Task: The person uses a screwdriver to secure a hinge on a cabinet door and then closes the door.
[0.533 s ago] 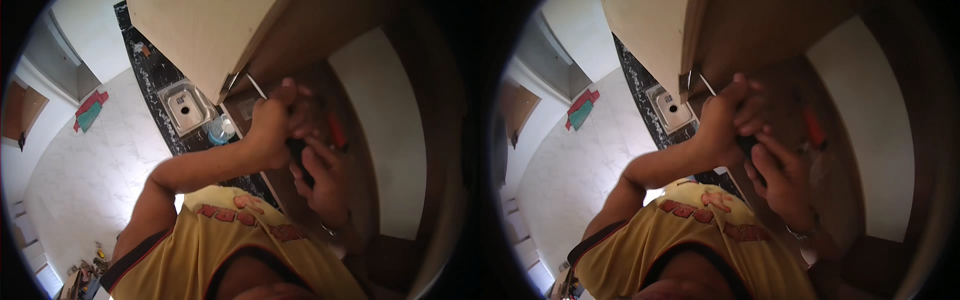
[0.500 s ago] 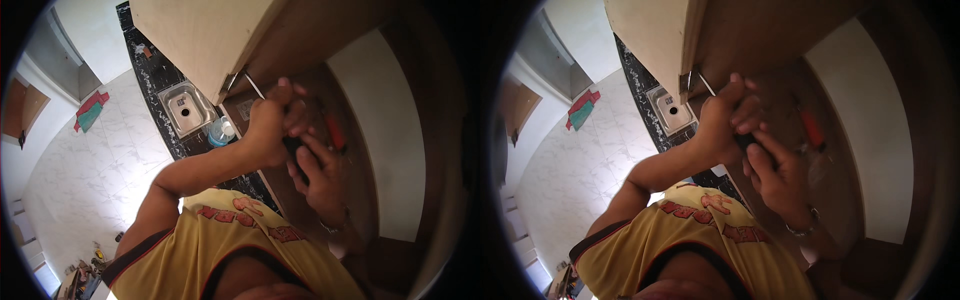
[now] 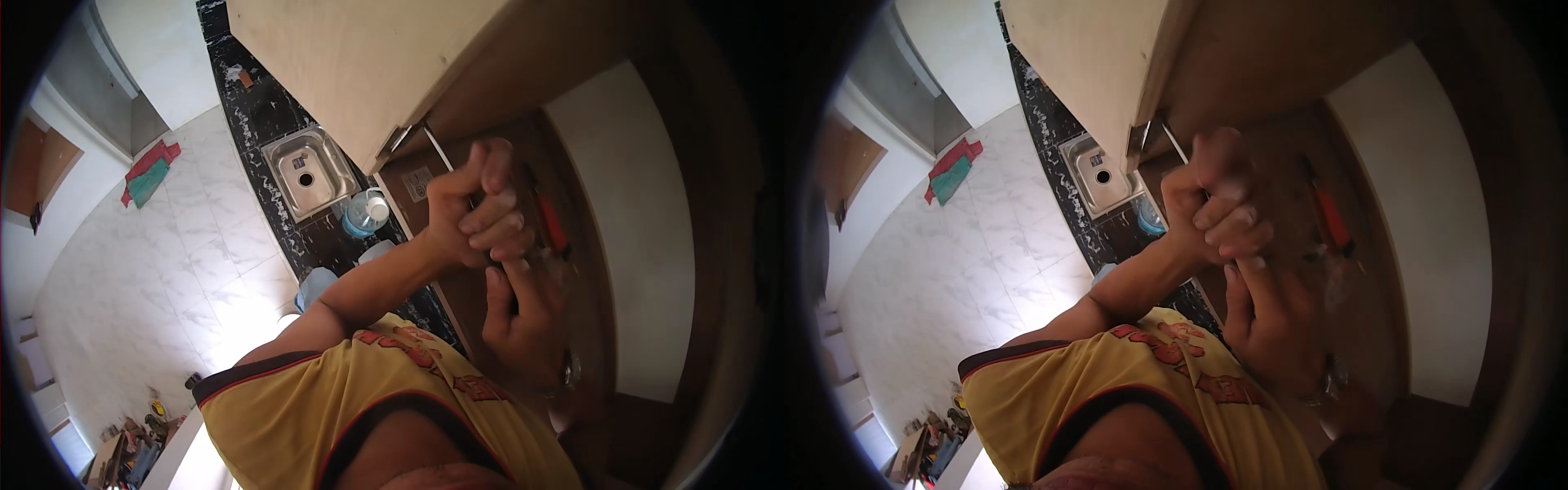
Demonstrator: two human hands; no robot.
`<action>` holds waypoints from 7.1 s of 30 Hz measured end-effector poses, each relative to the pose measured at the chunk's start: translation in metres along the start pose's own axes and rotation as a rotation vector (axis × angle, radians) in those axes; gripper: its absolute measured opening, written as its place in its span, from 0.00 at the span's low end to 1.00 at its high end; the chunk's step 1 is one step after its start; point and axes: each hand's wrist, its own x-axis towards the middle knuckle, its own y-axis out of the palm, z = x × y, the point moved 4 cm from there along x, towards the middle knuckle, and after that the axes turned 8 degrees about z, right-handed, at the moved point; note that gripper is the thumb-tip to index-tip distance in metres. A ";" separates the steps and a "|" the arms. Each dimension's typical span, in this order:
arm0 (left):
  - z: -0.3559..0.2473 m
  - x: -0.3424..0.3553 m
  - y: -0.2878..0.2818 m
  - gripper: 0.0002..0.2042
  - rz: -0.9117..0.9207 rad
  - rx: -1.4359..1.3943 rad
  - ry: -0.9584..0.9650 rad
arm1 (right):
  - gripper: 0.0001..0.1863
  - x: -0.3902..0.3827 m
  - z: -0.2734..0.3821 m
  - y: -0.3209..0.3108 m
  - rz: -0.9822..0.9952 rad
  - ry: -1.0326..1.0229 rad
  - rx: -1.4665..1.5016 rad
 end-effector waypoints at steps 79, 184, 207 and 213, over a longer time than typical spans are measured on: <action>-0.007 0.504 0.234 0.20 0.194 2.860 0.390 | 0.08 0.136 0.157 -0.566 -0.413 -0.169 -0.621; 0.030 0.326 0.210 0.09 0.752 2.475 -0.720 | 0.16 0.080 0.104 -0.486 -0.432 -0.145 -1.107; 0.062 0.543 0.276 0.07 0.730 2.889 -0.916 | 0.15 0.108 0.111 -0.478 -0.570 -0.135 -1.198; 0.058 0.551 0.277 0.07 1.066 3.108 -0.677 | 0.14 0.101 0.114 -0.474 -0.565 -0.206 -1.184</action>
